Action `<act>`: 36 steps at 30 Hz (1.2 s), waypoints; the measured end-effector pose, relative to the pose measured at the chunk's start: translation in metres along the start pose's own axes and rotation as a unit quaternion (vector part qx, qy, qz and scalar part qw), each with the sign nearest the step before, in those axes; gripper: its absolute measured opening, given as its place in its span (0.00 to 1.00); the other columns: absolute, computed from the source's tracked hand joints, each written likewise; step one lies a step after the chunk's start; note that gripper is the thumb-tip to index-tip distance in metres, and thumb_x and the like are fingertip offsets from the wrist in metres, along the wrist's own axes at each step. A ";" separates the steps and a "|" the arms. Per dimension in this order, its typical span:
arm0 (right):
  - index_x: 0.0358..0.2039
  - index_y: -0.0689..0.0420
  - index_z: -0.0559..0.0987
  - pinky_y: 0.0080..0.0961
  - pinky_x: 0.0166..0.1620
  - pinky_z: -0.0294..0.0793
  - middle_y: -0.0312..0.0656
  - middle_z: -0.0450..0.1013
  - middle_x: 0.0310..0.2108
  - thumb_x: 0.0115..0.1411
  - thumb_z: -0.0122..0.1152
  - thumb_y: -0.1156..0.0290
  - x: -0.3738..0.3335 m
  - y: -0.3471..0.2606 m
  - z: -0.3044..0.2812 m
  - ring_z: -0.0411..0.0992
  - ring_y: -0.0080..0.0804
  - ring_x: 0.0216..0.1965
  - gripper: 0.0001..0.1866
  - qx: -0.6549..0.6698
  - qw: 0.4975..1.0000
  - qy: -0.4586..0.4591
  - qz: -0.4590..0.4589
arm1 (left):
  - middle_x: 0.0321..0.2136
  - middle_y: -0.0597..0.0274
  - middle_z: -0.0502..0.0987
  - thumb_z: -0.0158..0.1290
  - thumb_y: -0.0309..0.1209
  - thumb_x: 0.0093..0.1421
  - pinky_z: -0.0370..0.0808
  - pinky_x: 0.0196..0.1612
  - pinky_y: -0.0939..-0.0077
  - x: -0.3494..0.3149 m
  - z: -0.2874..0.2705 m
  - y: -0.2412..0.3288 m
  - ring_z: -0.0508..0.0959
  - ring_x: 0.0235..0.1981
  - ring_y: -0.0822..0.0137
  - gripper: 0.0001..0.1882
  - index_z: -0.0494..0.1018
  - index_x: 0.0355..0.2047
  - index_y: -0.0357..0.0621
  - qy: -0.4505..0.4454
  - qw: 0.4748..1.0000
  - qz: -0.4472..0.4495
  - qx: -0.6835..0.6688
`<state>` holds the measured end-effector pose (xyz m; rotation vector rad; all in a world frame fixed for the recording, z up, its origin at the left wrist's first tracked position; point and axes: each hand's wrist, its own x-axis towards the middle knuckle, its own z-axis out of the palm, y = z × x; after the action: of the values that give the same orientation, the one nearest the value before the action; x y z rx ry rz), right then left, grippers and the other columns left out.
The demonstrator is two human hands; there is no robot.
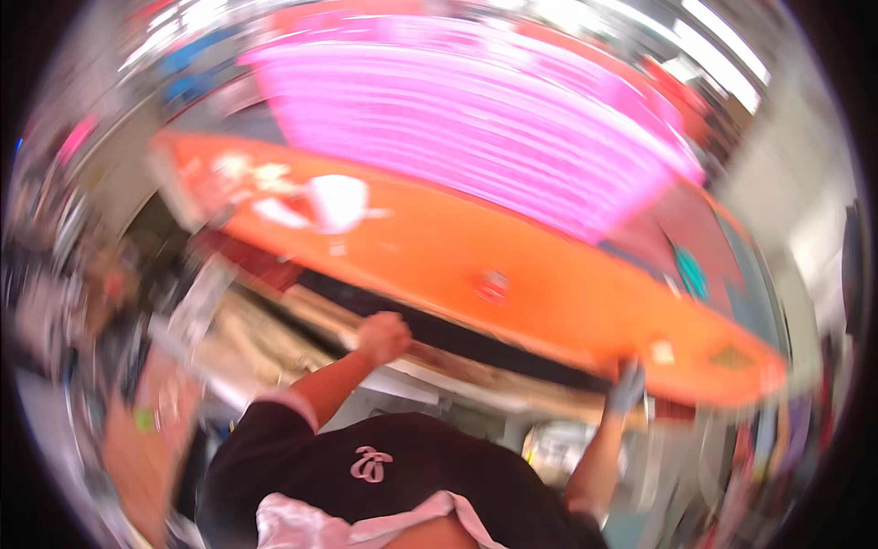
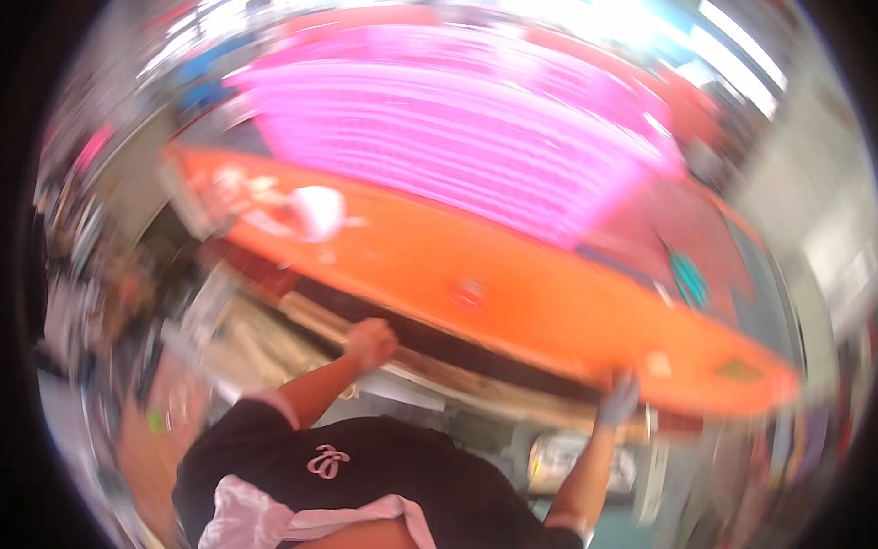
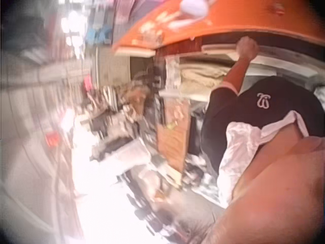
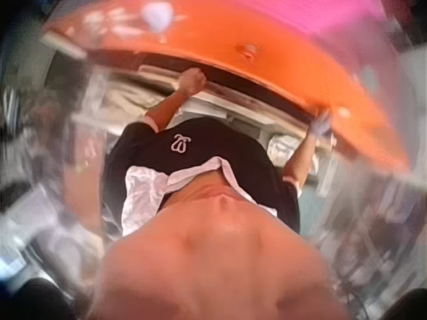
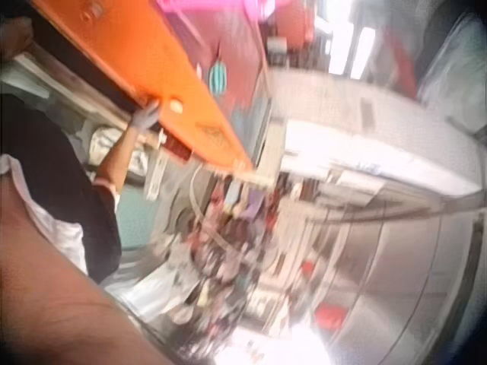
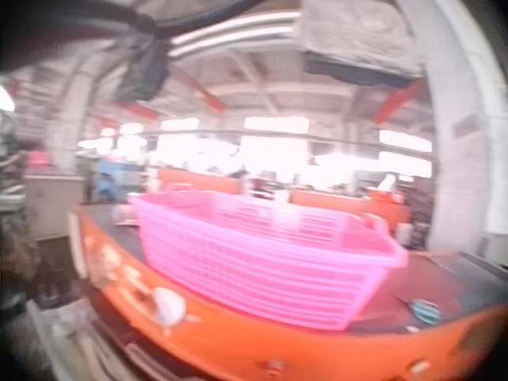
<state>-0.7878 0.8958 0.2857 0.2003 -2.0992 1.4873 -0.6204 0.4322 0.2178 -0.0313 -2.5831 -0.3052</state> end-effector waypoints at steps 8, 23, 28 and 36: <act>0.19 0.60 0.70 0.49 0.29 0.61 0.51 0.67 0.22 0.56 0.50 0.63 -0.095 -0.019 0.035 0.66 0.55 0.26 0.14 -0.253 0.908 -0.267 -0.201 | 0.21 0.62 0.67 0.52 0.35 0.46 0.69 0.31 0.66 -0.002 -0.013 0.031 0.71 0.28 0.60 0.08 0.69 0.15 0.46 0.097 0.995 -0.017 -0.015; 0.18 0.60 0.74 0.44 0.32 0.65 0.51 0.69 0.22 0.53 0.51 0.68 -0.099 -0.038 0.035 0.67 0.51 0.28 0.12 -0.209 0.914 -0.294 -0.185 | 0.25 0.59 0.71 0.52 0.38 0.49 0.70 0.39 0.63 0.000 -0.018 0.026 0.73 0.35 0.57 0.12 0.73 0.18 0.44 0.013 0.993 -0.101 -0.063; 0.17 0.62 0.73 0.44 0.32 0.65 0.52 0.68 0.21 0.52 0.51 0.69 -0.147 -0.047 0.015 0.67 0.51 0.27 0.12 -0.189 0.925 -0.285 -0.167 | 0.26 0.59 0.72 0.52 0.39 0.50 0.71 0.40 0.63 -0.045 -0.038 0.037 0.73 0.36 0.56 0.12 0.74 0.20 0.43 -0.029 0.994 -0.090 -0.063; 0.19 0.63 0.72 0.45 0.31 0.64 0.53 0.68 0.23 0.55 0.50 0.67 -0.261 -0.078 -0.047 0.67 0.53 0.27 0.13 -0.316 0.919 -0.156 -0.173 | 0.25 0.59 0.72 0.50 0.39 0.50 0.71 0.37 0.61 -0.153 -0.096 0.071 0.72 0.33 0.57 0.12 0.74 0.20 0.44 -0.080 0.991 -0.035 -0.102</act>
<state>-0.5205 0.8601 0.2264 0.5522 -2.5141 0.5499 -0.4347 0.4857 0.2339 -0.0411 -2.7040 -0.6152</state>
